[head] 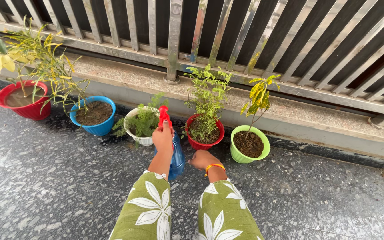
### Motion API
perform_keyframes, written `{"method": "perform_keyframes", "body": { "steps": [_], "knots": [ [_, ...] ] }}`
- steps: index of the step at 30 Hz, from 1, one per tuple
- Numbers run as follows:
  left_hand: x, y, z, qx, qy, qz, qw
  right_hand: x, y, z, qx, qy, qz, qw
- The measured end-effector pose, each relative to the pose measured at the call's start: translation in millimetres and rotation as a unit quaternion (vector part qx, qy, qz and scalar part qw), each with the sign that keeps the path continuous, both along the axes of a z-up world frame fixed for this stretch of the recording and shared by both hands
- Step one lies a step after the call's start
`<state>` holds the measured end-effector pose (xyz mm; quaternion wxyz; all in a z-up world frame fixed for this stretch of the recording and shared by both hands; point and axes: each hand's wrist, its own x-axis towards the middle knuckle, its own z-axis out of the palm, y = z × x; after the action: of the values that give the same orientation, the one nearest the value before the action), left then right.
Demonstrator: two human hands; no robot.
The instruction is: The person waters several potted plants lined up along a balcony ledge using a blue spray bottle with a red nozzle. They systematically move from one pot to the next, spraying water onto the soil and leaves of each plant.
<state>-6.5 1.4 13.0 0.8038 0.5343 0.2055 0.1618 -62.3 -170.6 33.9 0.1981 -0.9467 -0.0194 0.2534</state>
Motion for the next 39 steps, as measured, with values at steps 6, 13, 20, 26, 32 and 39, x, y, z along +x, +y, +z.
{"method": "perform_keyframes", "body": {
  "steps": [6, 13, 20, 26, 32, 39],
  "knots": [
    [3, 1, -4, -0.032, -0.003, 0.01, 0.999, -5, 2, 6, -0.04, -0.021, -0.018, 0.999],
    [8, 10, 17, -0.207, 0.049, 0.013, 0.977, -7, -1, 14, 0.064, 0.019, -0.127, 0.99],
    [37, 10, 129, -0.181, 0.018, -0.188, 0.965, 8, -12, 31, 0.353, 0.019, -0.429, 0.831],
    [6, 9, 218, -0.3, -0.076, -0.291, 0.906, -10, -11, 79, 0.584, 0.109, -0.502, 0.628],
    [7, -12, 227, -0.258, -0.071, -0.223, 0.937, -25, -5, 92, 0.709, 0.076, -0.438, 0.547],
    [-69, 22, 178, -0.312, -0.138, -0.189, 0.921, 53, -37, -22, 0.705, 0.057, -0.369, 0.603]
  ]
}}
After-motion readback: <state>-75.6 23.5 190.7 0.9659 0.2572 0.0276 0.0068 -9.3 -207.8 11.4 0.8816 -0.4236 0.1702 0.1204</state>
